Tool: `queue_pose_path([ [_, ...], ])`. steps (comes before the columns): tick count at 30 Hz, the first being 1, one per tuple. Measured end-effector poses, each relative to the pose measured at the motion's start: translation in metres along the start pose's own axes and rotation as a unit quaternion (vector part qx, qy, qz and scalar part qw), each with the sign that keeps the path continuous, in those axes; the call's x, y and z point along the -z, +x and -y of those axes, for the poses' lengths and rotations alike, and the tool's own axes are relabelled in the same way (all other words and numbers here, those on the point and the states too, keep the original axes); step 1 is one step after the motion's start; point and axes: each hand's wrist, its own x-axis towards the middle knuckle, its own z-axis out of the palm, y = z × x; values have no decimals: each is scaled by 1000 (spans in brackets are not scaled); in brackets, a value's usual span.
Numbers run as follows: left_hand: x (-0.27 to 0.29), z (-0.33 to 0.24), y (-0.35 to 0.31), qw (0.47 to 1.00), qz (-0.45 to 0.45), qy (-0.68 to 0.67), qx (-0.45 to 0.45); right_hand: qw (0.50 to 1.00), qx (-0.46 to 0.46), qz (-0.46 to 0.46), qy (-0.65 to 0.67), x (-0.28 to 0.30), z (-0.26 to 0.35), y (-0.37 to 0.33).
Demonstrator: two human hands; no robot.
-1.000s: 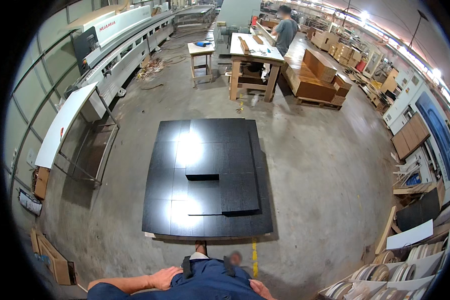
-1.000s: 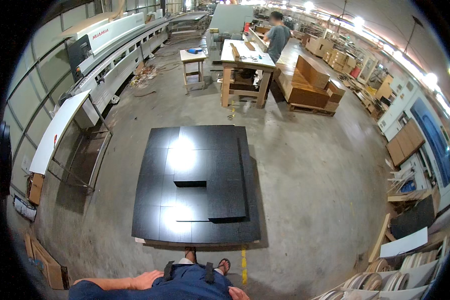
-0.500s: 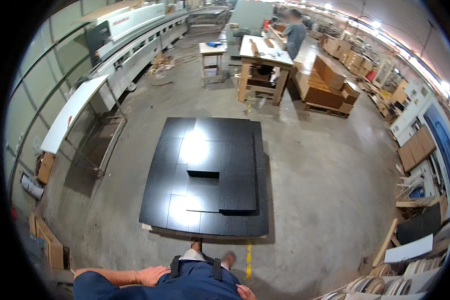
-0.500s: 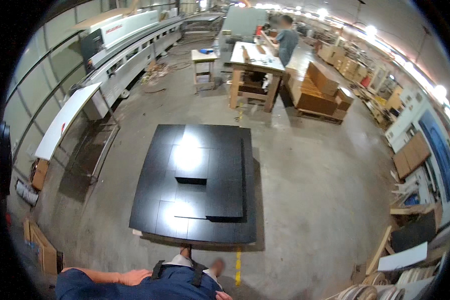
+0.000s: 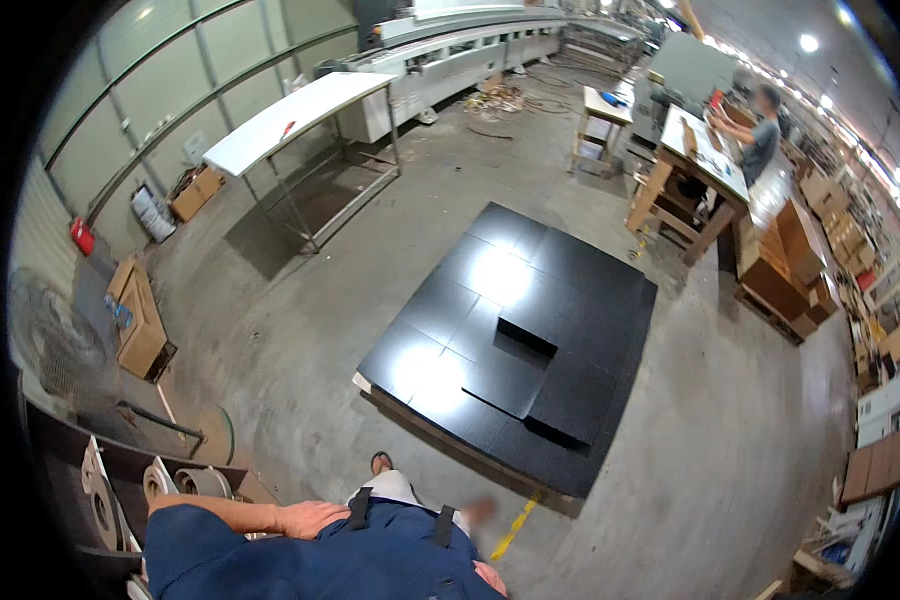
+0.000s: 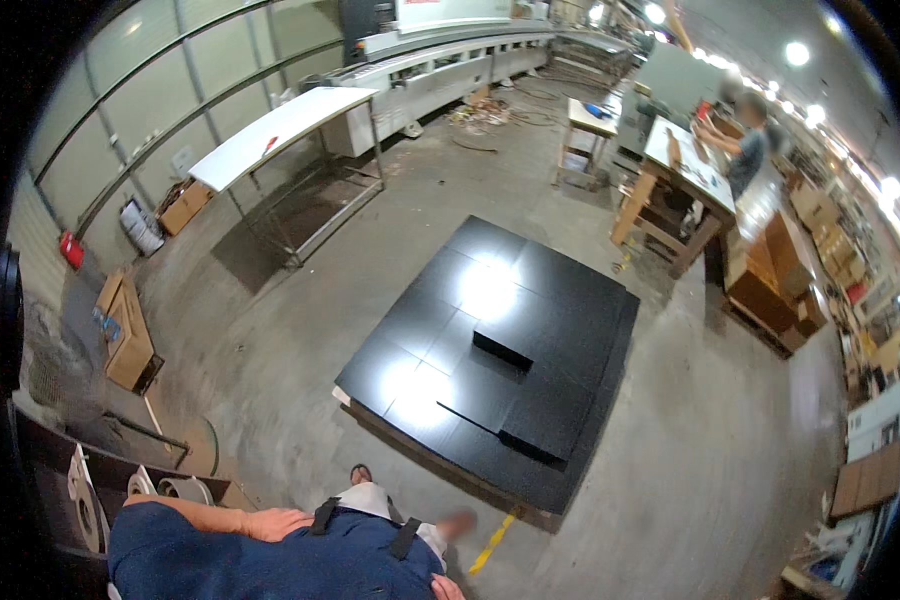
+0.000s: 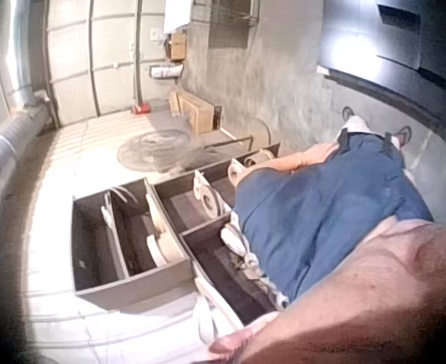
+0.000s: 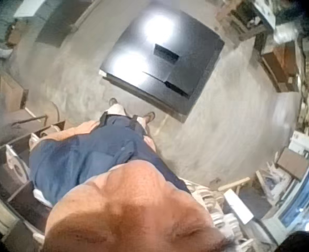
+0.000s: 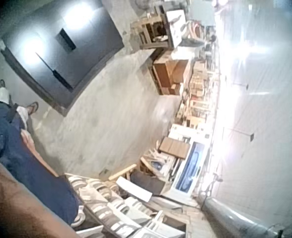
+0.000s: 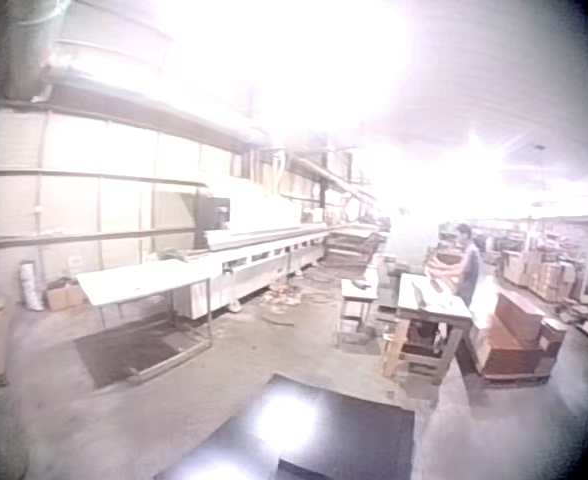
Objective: The person organizes several black wood panels by picking them up from a stack and placing them into a square formation on a wooden pallet, then moves a few panels around to fit them together.
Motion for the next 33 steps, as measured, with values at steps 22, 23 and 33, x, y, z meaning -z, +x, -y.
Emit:
queue_pose_path([
  [22,-15,174,-117,985,33,-111,124,921,-329,175,-115,-87,49,242],
  [23,-2,167,-122,979,18,-147,138,913,-342,183,-127,-88,50,248],
  [33,-33,215,-151,946,-26,-236,221,963,-5,254,-87,-93,76,335],
])
